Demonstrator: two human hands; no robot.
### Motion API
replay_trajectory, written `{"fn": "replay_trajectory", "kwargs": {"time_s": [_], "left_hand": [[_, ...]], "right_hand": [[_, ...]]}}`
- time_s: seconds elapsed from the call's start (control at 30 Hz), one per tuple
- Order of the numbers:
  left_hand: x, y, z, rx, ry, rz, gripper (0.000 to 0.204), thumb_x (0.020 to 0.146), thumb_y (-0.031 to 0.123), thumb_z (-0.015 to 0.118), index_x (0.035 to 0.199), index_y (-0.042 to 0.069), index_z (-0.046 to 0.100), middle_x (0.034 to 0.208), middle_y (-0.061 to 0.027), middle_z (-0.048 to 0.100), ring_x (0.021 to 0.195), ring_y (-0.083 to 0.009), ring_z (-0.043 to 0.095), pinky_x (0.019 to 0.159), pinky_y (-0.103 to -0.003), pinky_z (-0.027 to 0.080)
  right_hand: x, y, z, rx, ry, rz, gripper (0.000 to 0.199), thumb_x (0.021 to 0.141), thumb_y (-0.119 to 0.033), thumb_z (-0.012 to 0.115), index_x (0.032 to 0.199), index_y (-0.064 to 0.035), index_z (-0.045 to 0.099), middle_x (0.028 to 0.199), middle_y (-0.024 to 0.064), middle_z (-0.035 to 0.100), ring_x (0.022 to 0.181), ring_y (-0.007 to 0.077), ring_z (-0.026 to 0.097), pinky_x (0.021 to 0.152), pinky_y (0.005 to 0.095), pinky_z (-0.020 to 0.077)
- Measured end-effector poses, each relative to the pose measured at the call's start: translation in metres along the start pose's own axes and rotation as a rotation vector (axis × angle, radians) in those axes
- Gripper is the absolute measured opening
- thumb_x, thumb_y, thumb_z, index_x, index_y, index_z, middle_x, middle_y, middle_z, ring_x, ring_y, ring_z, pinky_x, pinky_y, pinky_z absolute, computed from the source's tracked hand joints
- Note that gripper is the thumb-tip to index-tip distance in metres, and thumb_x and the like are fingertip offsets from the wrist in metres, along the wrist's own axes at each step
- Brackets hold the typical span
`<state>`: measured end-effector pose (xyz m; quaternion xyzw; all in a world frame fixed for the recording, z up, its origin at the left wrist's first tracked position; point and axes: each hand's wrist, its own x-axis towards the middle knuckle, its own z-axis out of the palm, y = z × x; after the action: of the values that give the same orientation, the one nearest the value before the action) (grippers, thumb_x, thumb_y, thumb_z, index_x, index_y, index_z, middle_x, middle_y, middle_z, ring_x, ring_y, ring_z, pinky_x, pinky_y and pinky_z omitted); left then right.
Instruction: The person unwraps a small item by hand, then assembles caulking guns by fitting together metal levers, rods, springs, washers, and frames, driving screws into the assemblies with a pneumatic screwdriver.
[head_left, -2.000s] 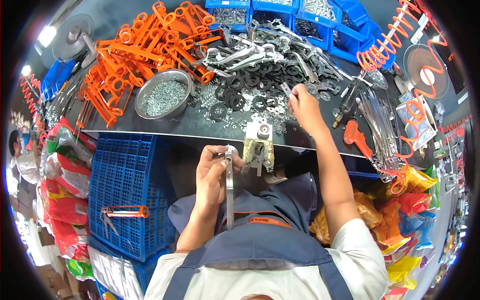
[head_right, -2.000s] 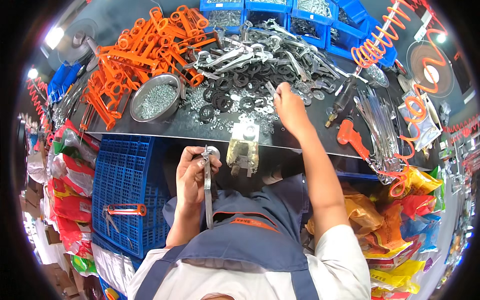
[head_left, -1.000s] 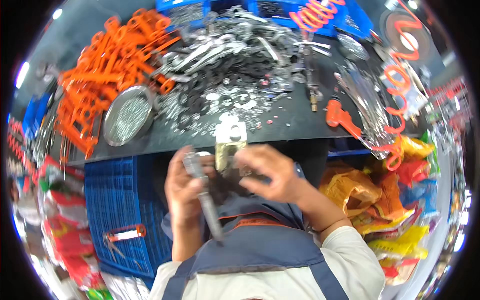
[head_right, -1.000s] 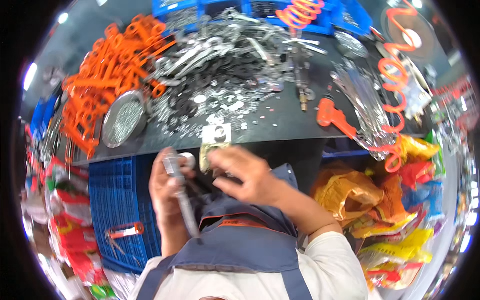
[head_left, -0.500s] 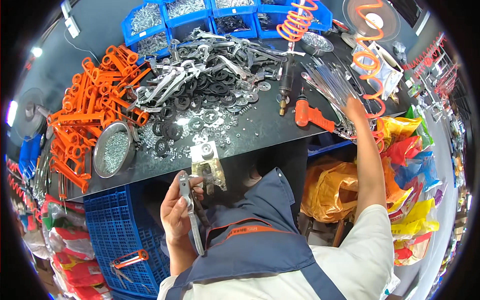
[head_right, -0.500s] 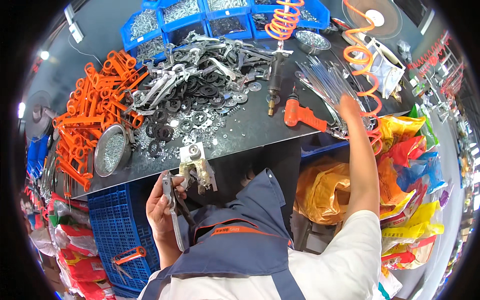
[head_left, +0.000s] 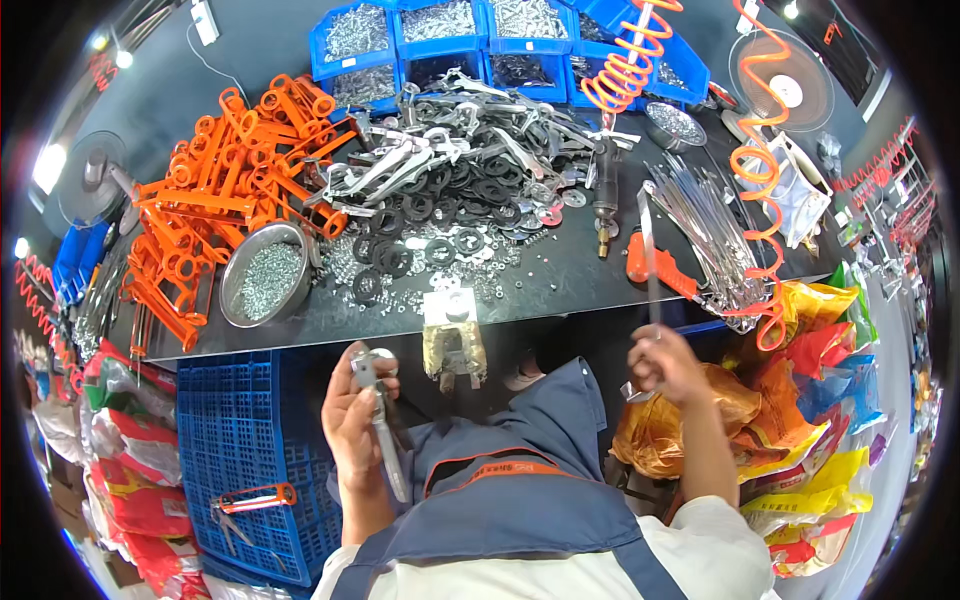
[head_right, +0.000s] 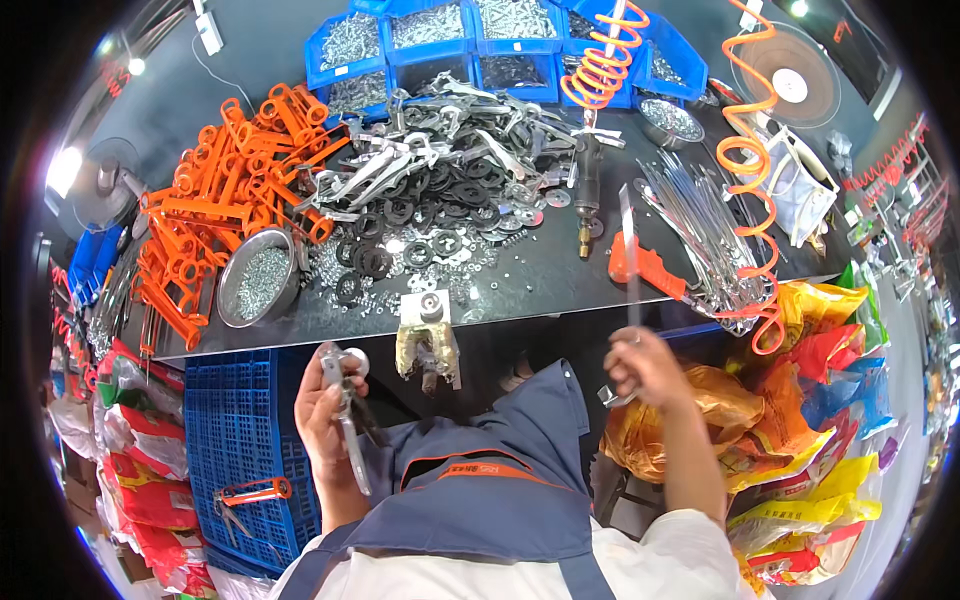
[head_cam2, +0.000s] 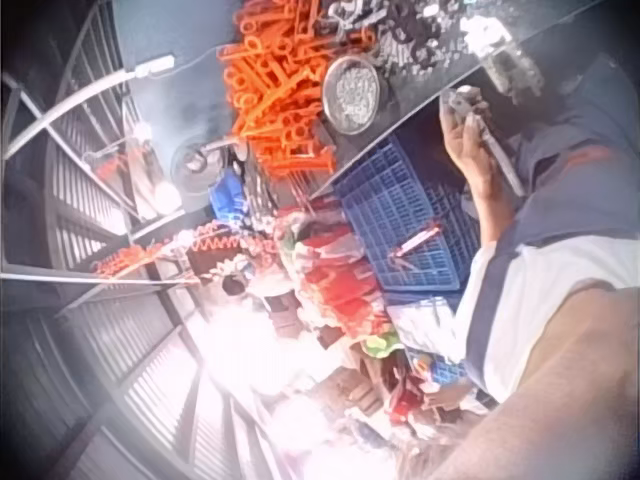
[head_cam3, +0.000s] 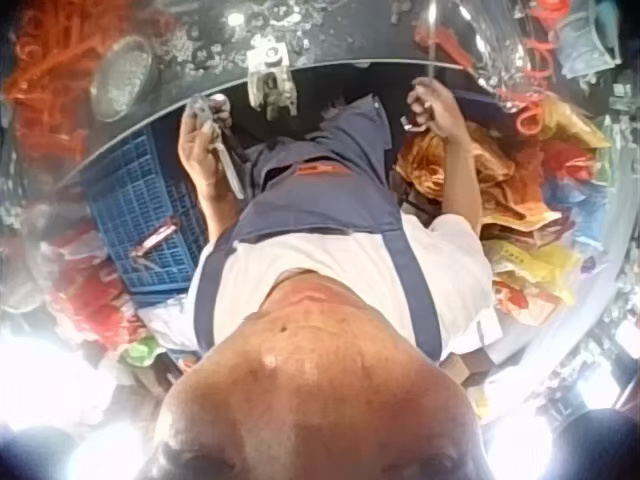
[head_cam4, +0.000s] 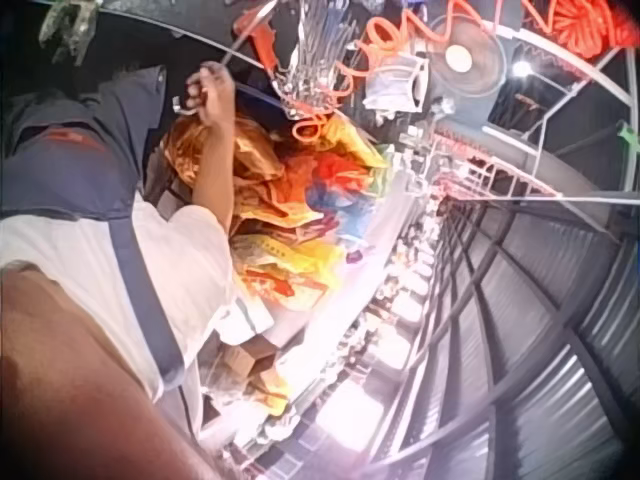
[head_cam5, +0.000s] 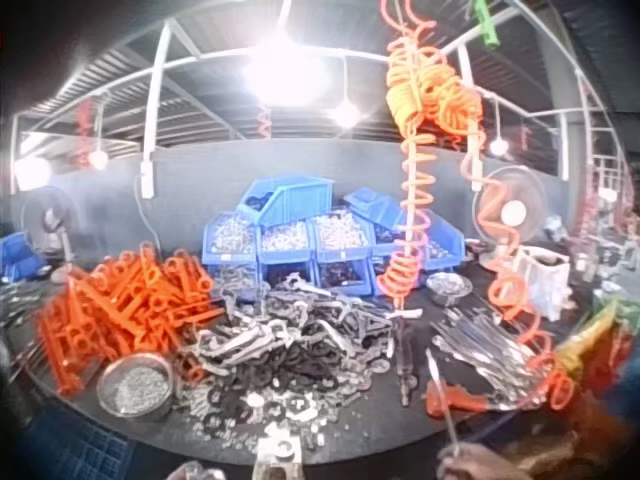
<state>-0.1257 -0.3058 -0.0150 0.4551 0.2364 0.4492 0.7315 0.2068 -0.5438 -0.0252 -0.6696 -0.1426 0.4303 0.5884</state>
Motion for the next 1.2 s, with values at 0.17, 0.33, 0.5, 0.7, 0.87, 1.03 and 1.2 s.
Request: {"fn": "replay_trajectory", "kwargs": {"time_s": [0.17,0.33,0.5,0.7,0.87,1.03,1.2], "left_hand": [[0.008,-0.001,0.020,0.079,-0.163,-0.042,0.061,0.084,0.000,0.055,0.139,-0.007,0.029,0.109,-0.0189,0.061,0.090,-0.0172,0.057,0.084,-0.029,0.045],[0.017,0.014,0.010,0.152,-0.029,0.089,0.058,0.086,0.003,0.057,0.137,-0.008,0.034,0.105,-0.0192,0.062,0.089,-0.0178,0.059,0.086,-0.030,0.046],[0.013,0.013,-0.003,0.198,-0.005,0.079,0.060,0.086,0.001,0.057,0.140,-0.005,0.031,0.115,-0.0193,0.062,0.095,-0.0131,0.058,0.083,-0.025,0.044],[0.007,0.014,-0.008,0.288,0.044,0.098,0.057,0.086,0.001,0.057,0.138,-0.005,0.034,0.114,-0.0180,0.063,0.092,-0.0108,0.058,0.078,-0.024,0.045],[0.003,0.010,-0.014,1.274,-0.040,0.676,0.063,0.072,-0.007,0.063,0.131,-0.007,0.040,0.104,-0.0179,0.066,0.083,-0.0260,0.065,0.076,-0.033,0.051],[0.015,0.008,-0.005,1.195,-0.212,0.744,0.063,0.067,-0.005,0.066,0.126,-0.008,0.044,0.107,-0.0182,0.064,0.087,-0.0317,0.064,0.080,-0.039,0.050],[0.001,0.024,0.048,1.536,-0.583,0.943,0.054,0.077,0.004,0.061,0.128,-0.005,0.046,0.106,-0.0207,0.061,0.098,-0.0319,0.060,0.099,-0.059,0.034]], "right_hand": [[0.036,0.028,0.067,0.362,0.068,-0.179,0.018,0.096,-0.015,0.049,0.105,-0.0001,0.055,0.067,0.0004,0.047,0.044,0.0044,0.032,0.039,0.0203,0.0258],[-0.025,-0.014,0.120,-0.335,-0.239,-0.598,0.033,0.092,-0.004,0.054,0.124,-0.0021,0.057,0.066,0.0029,0.052,0.052,0.0088,0.045,0.048,0.0212,0.0357],[-0.033,-0.040,0.132,-0.821,-0.474,-0.913,0.050,0.077,0.010,0.063,0.123,-0.0118,0.062,0.068,0.0104,0.050,0.054,0.0219,0.049,0.052,0.0292,0.0429],[-0.039,-0.060,0.139,-1.133,-0.443,-1.034,0.050,0.076,0.007,0.063,0.123,-0.0106,0.062,0.066,0.0082,0.046,0.053,0.0200,0.050,0.047,0.0317,0.0437],[-0.039,-0.052,0.139,-1.365,-0.376,-1.352,0.049,0.074,0.005,0.065,0.121,-0.0068,0.062,0.065,0.0058,0.044,0.050,0.0175,0.049,0.043,0.0318,0.0427],[-0.025,0.013,0.147,-0.490,-0.651,-0.575,0.041,0.085,-0.003,0.064,0.125,-0.0023,0.057,0.077,0.0101,0.063,0.061,0.0118,0.058,0.055,0.0263,0.0460],[0.005,0.000,0.210,-0.461,-0.231,-1.004,0.031,0.083,-0.013,0.070,0.109,-0.0016,0.056,0.075,0.0110,0.063,0.064,0.0104,0.060,0.057,0.0266,0.0474]]}}
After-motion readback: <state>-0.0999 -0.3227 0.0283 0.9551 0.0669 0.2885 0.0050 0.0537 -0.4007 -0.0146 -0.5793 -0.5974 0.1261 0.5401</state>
